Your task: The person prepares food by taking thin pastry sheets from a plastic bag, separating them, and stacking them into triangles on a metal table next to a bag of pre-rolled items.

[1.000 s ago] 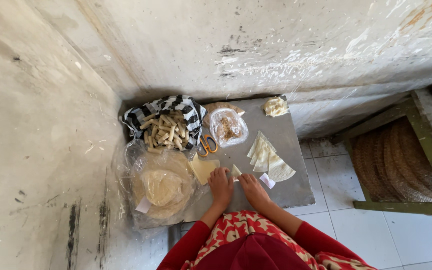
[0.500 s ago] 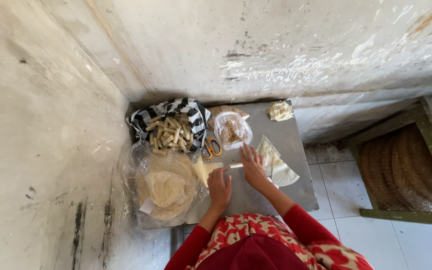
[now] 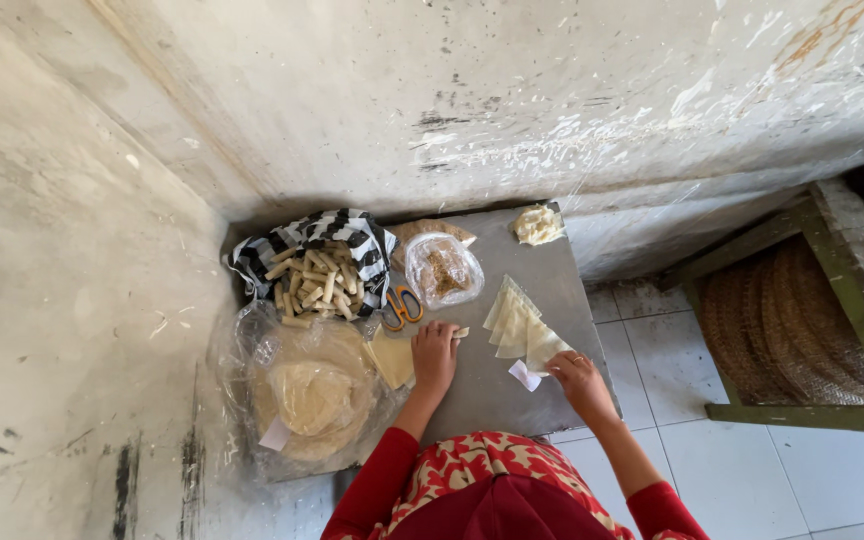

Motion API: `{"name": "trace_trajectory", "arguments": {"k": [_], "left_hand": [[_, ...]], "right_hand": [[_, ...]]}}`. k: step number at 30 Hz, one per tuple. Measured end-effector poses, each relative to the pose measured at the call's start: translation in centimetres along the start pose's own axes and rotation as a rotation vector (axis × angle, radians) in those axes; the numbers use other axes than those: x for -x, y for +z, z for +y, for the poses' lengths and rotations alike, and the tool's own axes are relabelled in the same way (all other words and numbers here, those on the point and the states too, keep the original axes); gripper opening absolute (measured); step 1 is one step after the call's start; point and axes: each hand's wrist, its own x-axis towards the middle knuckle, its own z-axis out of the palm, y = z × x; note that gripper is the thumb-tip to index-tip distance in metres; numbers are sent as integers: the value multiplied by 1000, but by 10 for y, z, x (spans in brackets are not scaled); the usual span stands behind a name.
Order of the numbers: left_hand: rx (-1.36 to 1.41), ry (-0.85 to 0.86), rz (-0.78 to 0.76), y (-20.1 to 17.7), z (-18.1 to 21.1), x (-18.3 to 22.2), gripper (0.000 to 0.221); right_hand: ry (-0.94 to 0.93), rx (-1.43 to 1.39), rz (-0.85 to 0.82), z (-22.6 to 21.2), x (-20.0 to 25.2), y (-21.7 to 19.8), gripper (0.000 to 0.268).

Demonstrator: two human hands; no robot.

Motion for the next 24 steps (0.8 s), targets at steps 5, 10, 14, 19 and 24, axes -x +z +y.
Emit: {"name": "trace_trajectory", "arguments": {"k": [5,10,14,19,24], "left_hand": [[49,16,80,-6,-3,-1,23],[66,-20,483,-62,-34,-20,16],[-83,-360,565,-102,-94,-46,17],[68,-565,355,-131,-138,-85,24],[-163,-187,651,-135,-100,-93,30]], "right_hand": [[-69,105,140,12,4,20,10],[93,-68,53,23,-11,25,7],[71,-155,-152,18,-14,-1,15],[49,-137,-200,15,-11,-9,12],[-175,61,-3,19,0,2,12]]}}
